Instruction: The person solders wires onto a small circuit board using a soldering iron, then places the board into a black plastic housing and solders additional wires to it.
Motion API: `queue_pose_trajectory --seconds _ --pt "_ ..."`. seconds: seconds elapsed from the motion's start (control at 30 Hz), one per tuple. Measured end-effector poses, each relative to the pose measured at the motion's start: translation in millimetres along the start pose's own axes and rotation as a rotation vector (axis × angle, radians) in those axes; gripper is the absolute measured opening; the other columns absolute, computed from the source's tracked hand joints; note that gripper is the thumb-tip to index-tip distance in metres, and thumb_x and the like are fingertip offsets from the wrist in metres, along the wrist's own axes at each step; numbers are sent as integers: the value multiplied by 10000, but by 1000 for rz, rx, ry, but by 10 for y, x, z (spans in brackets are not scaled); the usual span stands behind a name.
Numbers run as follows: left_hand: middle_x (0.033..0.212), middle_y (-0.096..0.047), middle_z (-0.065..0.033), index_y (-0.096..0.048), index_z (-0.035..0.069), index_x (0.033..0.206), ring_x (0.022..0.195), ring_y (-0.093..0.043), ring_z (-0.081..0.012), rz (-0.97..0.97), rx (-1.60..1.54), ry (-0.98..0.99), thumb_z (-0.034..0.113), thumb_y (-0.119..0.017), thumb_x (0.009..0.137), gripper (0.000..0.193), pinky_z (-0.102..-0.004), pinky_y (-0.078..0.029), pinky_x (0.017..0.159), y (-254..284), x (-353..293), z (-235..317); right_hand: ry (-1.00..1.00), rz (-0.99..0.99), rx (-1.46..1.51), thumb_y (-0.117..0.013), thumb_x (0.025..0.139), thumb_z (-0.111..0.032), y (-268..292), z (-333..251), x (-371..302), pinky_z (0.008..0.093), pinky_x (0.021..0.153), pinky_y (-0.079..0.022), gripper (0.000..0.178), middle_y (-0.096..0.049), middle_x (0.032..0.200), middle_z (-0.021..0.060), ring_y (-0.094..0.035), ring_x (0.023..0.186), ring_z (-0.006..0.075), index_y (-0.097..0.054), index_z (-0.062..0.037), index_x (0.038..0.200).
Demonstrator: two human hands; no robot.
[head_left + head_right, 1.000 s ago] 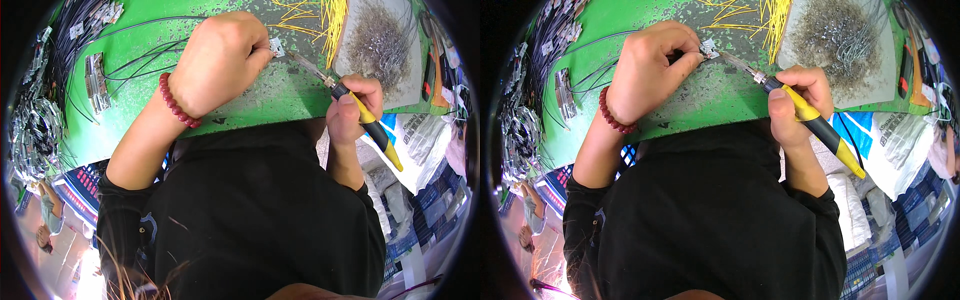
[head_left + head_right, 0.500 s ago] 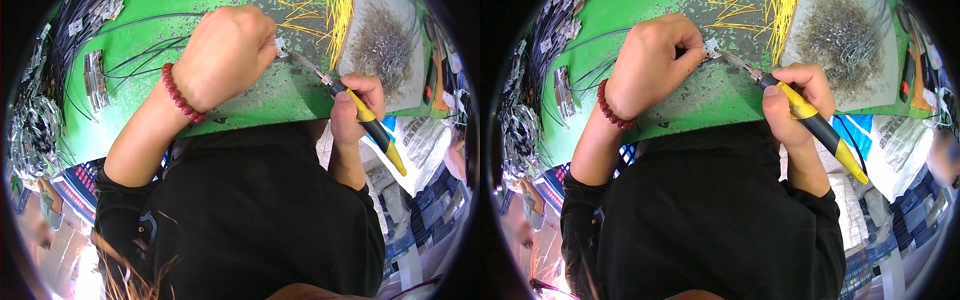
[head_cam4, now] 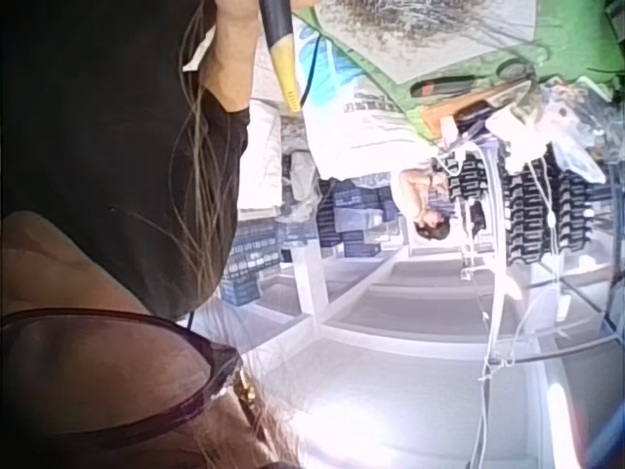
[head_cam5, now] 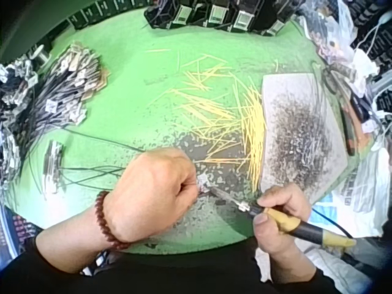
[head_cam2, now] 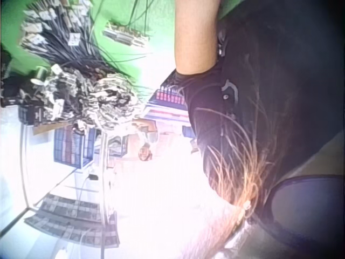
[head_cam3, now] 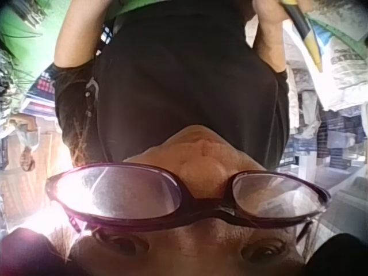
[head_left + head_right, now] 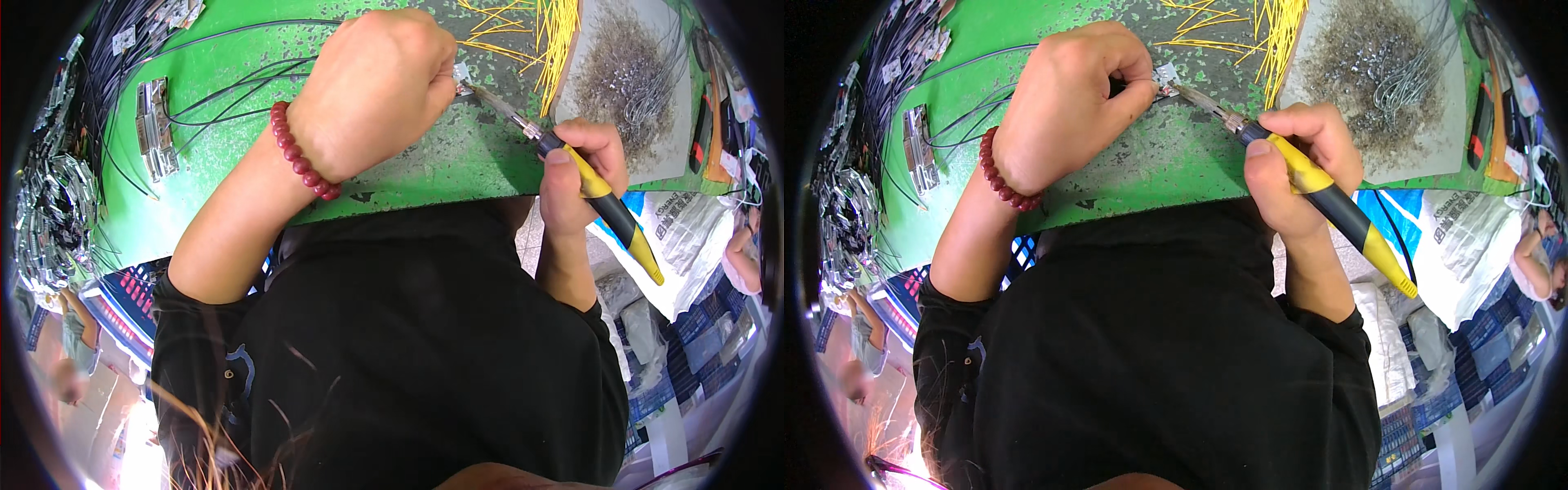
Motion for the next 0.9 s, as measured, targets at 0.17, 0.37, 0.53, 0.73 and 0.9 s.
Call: queue_pose_trajectory --seconds 0.17,0.37,0.53,0.73,0.9 --pt "720 -621 -124 -616 -18 710 662 -614 -291 25 36 -6 14 -655 713 51 -351 -496 604 -23 -18 -5 62 97 97 -677 816 -152 -10 57 -1 214 585 -383 245 -561 758 71 -483 628 93 -549 22 930" --pt "724 -623 -125 -616 -22 712 660 -616 -289 6 28 9 9 -654 714 49 -345 -498 605 -9 -22 9 83 73 167 -692 829 -133 -4 78 -12 208 593 -344 234 -556 781 34 -437 650 62 -550 5 954" --pt "730 -625 -123 -617 -18 715 664 -622 -284 5 -42 -1 -2 -662 708 49 -340 -502 609 -4 -11 -42 17 111 166 -704 846 -48 -94 30 23 225 753 -474 342 -628 935 75 -586 801 99 -527 5 1133" --pt "763 -623 -116 -591 6 713 727 -619 -303 38 -24 -8 8 -665 696 76 -370 -503 649 47 -38 34 -22 -99 -37 -715 859 -102 -97 1 21 278 713 -538 380 -701 952 137 -690 801 177 -593 -29 1212" --pt "743 -570 -115 -546 34 701 726 -581 -321 46 24 -63 43 -669 682 125 -408 -485 629 53 -135 44 381 -243 -392 -724 751 -20 -305 -179 367 316 484 -446 356 -616 665 64 -609 550 220 -659 -87 1095"
Point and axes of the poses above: each hand's wrist, its own x-axis towards the middle knuckle, its own y-axis out of the back of the hand, z = x × y, the point moved 1 cm from there along x, towards the middle knuckle
